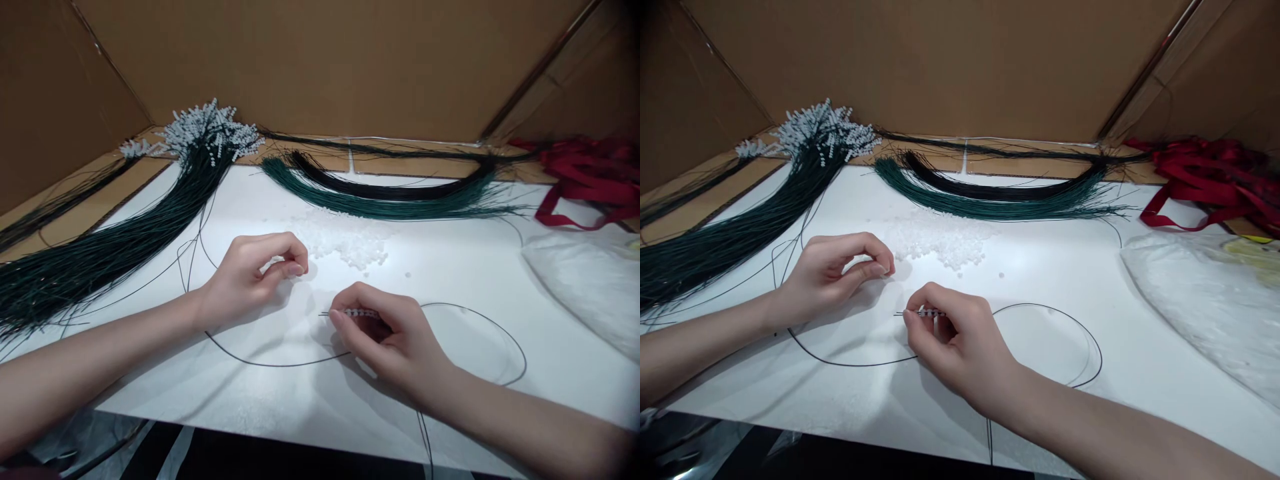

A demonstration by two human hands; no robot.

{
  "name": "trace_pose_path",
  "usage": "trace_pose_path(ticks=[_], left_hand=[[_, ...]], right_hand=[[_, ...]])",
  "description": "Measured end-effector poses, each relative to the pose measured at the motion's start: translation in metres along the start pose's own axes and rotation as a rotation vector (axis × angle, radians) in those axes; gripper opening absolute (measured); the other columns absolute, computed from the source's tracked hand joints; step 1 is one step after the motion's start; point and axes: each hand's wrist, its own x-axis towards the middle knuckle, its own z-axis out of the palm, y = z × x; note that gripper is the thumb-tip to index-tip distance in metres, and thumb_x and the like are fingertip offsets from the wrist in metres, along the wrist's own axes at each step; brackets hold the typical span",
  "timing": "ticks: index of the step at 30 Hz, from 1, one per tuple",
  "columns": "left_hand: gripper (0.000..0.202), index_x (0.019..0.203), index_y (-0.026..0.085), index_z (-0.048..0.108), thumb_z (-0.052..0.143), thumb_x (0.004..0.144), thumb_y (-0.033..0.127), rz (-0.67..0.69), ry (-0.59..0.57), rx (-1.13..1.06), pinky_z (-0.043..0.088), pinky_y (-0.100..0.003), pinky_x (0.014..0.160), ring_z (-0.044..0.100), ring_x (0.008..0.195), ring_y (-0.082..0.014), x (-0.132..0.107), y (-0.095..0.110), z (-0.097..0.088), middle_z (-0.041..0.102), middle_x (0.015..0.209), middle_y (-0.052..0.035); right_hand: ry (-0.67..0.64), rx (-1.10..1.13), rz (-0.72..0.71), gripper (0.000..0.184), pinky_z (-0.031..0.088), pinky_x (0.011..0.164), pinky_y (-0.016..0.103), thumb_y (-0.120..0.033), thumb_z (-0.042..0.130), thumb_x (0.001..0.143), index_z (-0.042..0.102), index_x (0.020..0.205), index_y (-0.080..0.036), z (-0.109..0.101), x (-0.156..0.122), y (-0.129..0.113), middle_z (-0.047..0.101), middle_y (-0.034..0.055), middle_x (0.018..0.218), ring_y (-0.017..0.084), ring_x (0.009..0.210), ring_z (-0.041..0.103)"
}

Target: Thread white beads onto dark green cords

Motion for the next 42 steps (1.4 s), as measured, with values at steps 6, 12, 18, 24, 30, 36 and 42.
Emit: trace_pose_path(ticks=[6,12,18,24,30,36,42], left_hand=[[0.008,0.088,0.015,0.063,0.062,0.087,0.008,0.019,-0.055,-0.286,0.05,-0.023,0.074,0.062,0.079,-0.0108,-0.005,0.008,0.008,0.066,0.085,-0.0012],[0.009,0.093,0.015,0.062,0.067,0.086,0.011,-0.098,-0.157,-0.582,0.054,-0.022,0.076,0.066,0.082,-0.0116,-0.004,0.005,0.009,0.066,0.088,-0.0029],[0.013,0.094,0.015,0.062,0.067,0.085,0.008,-0.139,-0.222,-0.678,0.055,-0.019,0.076,0.066,0.083,-0.01,-0.004,0.007,0.01,0.067,0.087,-0.0023],[0.014,0.094,0.015,0.062,0.067,0.084,0.006,-0.162,-0.215,-0.719,0.055,-0.018,0.077,0.066,0.082,-0.0091,-0.006,0.008,0.01,0.068,0.087,-0.0018],[0.016,0.095,0.015,0.06,0.069,0.084,0.007,-0.176,-0.2,-0.773,0.056,-0.02,0.076,0.067,0.081,-0.0098,-0.003,0.005,0.012,0.069,0.087,-0.0023],[0.017,0.094,0.016,0.062,0.07,0.082,0.007,-0.167,-0.216,-0.731,0.055,-0.019,0.076,0.066,0.082,-0.0094,-0.004,0.006,0.013,0.068,0.087,-0.0015],[0.016,0.095,0.016,0.061,0.068,0.084,0.007,-0.163,-0.219,-0.741,0.056,-0.02,0.076,0.066,0.081,-0.01,-0.004,0.006,0.012,0.069,0.087,-0.0022]], right_hand=[[0.006,0.013,0.017,0.011,0.028,0.046,0.021,-0.019,0.054,0.088,0.058,0.078,-0.017,0.0,0.0,-0.002,0.041,-0.0061,0.056,0.007,0.049,0.033],[0.028,0.027,0.051,0.011,0.028,0.047,0.022,-0.024,0.057,0.089,0.06,0.08,-0.017,0.0,0.001,0.002,0.047,-0.0043,0.06,0.008,0.05,0.034],[0.047,0.042,0.029,0.013,0.029,0.046,0.021,-0.024,0.059,0.089,0.06,0.078,-0.017,-0.001,0.0,0.002,0.045,-0.0051,0.058,0.007,0.049,0.034],[0.047,0.04,0.022,0.015,0.031,0.047,0.022,-0.025,0.057,0.091,0.06,0.079,-0.017,-0.001,0.002,0.001,0.05,-0.003,0.063,0.008,0.051,0.038],[0.048,0.031,0.022,0.014,0.03,0.047,0.022,-0.024,0.057,0.091,0.059,0.079,-0.017,-0.002,0.0,0.001,0.048,-0.0043,0.06,0.008,0.051,0.037],[0.045,0.022,0.013,0.015,0.03,0.048,0.022,-0.024,0.056,0.091,0.06,0.078,-0.017,-0.001,0.001,0.001,0.049,-0.0038,0.062,0.008,0.051,0.037],[0.039,0.02,0.017,0.015,0.03,0.047,0.022,-0.024,0.057,0.091,0.06,0.078,-0.017,-0.002,0.0,0.002,0.047,-0.0045,0.06,0.007,0.051,0.036]])
